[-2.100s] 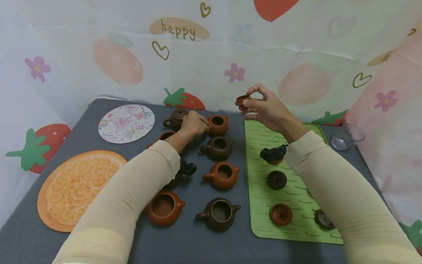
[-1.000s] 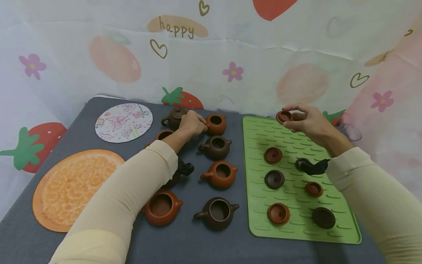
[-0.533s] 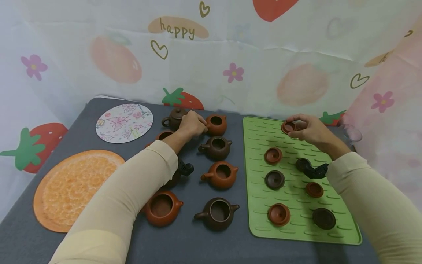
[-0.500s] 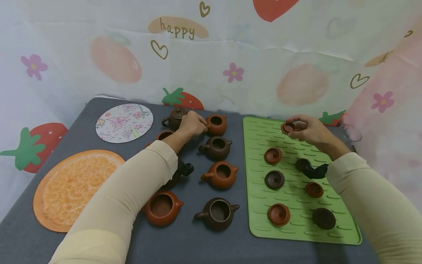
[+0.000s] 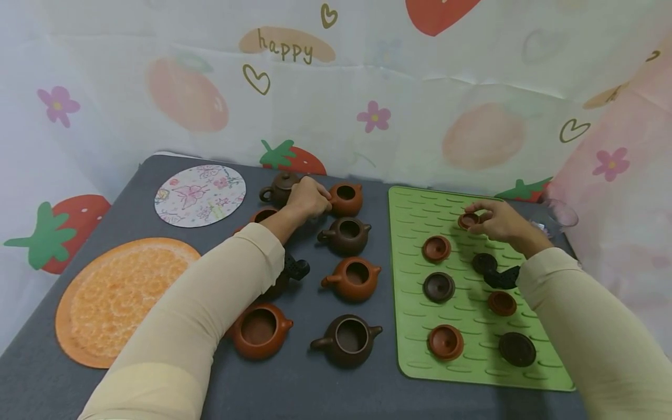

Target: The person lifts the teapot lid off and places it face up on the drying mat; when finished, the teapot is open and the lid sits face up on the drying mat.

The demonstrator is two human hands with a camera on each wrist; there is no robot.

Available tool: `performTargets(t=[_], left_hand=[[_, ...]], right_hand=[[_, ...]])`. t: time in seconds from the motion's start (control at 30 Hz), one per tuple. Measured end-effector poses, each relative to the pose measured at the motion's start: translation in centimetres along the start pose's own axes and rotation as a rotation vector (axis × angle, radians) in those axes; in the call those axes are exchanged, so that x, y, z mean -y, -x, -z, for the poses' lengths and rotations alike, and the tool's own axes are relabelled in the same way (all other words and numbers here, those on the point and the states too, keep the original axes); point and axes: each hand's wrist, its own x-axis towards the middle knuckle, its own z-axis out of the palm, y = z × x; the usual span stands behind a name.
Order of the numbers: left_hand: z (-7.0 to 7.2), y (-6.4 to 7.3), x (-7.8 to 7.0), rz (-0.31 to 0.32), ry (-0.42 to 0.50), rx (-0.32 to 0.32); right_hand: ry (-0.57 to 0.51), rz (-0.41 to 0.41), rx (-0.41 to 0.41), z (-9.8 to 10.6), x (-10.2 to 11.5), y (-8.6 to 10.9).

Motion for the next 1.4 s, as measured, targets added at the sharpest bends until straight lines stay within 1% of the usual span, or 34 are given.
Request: performTargets(t=[0.3,0.7,1.0,1.23,1.4], left_hand=[[0.0,0.2,-0.2,-0.002,0.002,0.001],[-0.1,0.1,-0.2,-0.012,-0.002,-0.003],[0.0,0.1,-0.2,-0.002,-0.006,0.002],[0.0,0.1,-0.1,0.004,0.003,-0.012],[-0.1,0.0,0.0,0.001,0.000,-0.012]], right_hand=[[0.062,-0.002,0.003,-0.4,-1.7,-0.3],[0.151,-0.019,0.002,-0.2,-2.5,-0.2],[0.174,-0.004,-0.003,-0.1,-2.7,-0.1],[0.147,-0.028,0.010,-0.1,-2.6,0.0],[0.157,-0.031,0.009,-0.2,-2.9,0.0]])
